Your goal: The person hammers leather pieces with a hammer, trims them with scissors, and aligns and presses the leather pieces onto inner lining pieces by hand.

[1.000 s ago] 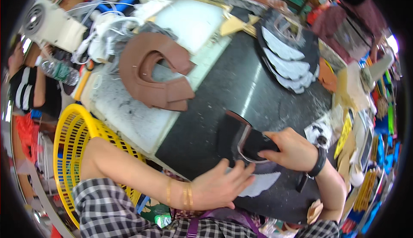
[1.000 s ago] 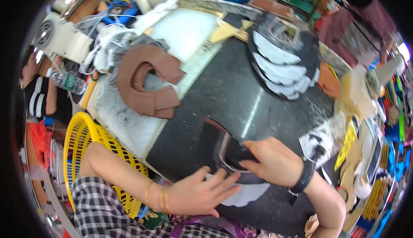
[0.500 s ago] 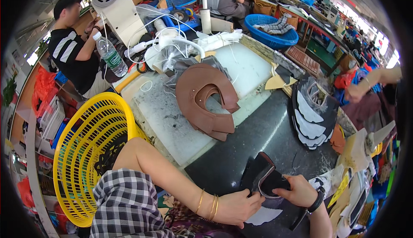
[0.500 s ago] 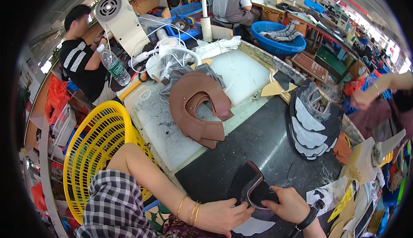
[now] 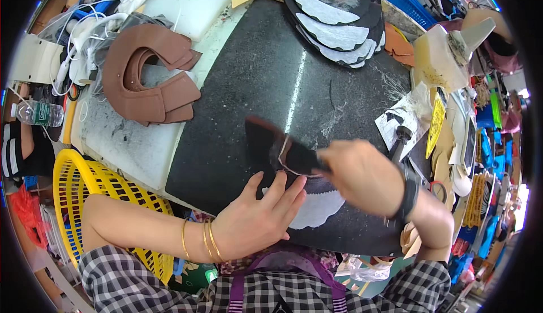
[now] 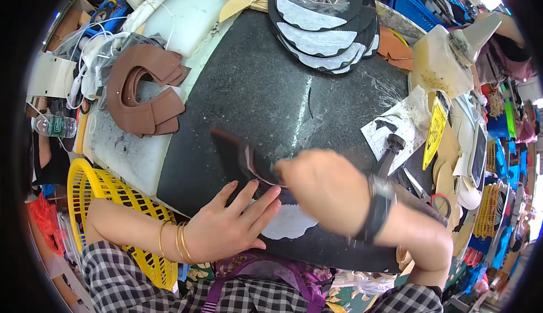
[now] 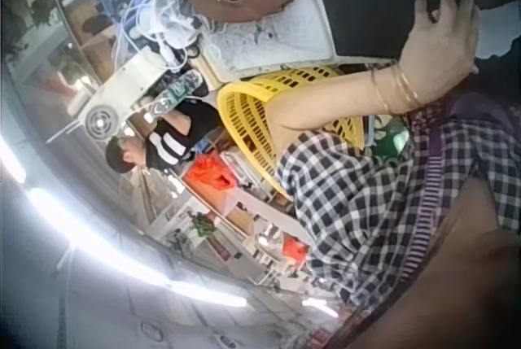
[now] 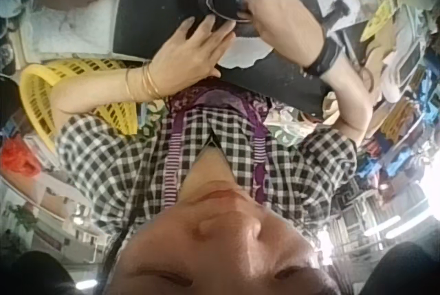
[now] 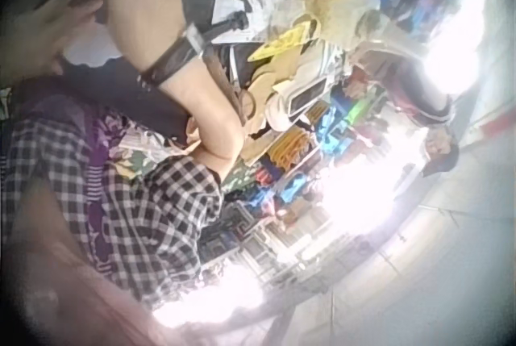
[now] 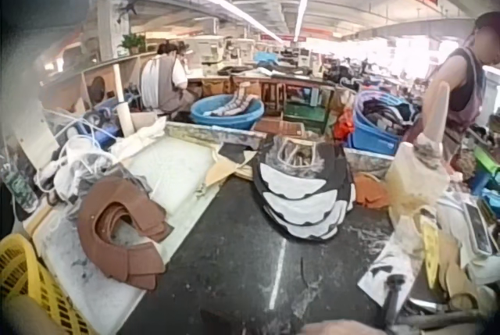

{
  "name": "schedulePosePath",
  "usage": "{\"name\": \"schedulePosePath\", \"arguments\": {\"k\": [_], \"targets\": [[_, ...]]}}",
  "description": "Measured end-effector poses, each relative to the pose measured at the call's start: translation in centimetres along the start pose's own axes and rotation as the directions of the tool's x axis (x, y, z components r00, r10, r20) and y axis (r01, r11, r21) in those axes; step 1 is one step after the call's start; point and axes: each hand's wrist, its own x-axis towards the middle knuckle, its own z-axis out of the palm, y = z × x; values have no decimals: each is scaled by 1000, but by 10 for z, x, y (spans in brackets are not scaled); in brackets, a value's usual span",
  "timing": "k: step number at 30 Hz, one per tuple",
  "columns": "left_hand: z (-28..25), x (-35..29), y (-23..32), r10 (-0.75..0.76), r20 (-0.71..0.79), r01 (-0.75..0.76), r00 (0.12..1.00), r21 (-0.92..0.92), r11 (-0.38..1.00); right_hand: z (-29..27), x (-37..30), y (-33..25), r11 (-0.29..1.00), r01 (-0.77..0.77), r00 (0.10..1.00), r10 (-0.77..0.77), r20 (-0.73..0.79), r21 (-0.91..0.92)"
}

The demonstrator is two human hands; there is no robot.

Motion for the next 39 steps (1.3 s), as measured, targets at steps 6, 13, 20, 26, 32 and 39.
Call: {"name": "schedulePosePath", "arguments": {"k": [6,13,20,26,32,39], "targets": [[-15,-1,-17,57,34,-49,998,-214,976,57,-47,-35,957,60,940,-149,-306,-284],[-9,-4,-32,74,-29,-79,997,-243,967,78,-45,-29,917,56,911,-208,-356,-394],[-9,1,-33,54,-59,-68,997,-268,961,73,-47,-27,900,74,929,-219,-299,-429],[-24,9,-75,-114,-139,78,984,-245,966,61,-53,-26,888,176,968,-235,-89,-424],[-34,20,-100,-336,372,474,865,-387,791,56,-69,-13,809,366,884,-456,-99,-461],[-42,20,-46,-64,252,242,966,-782,574,19,-93,31,685,523,840,-517,167,-507]]}}
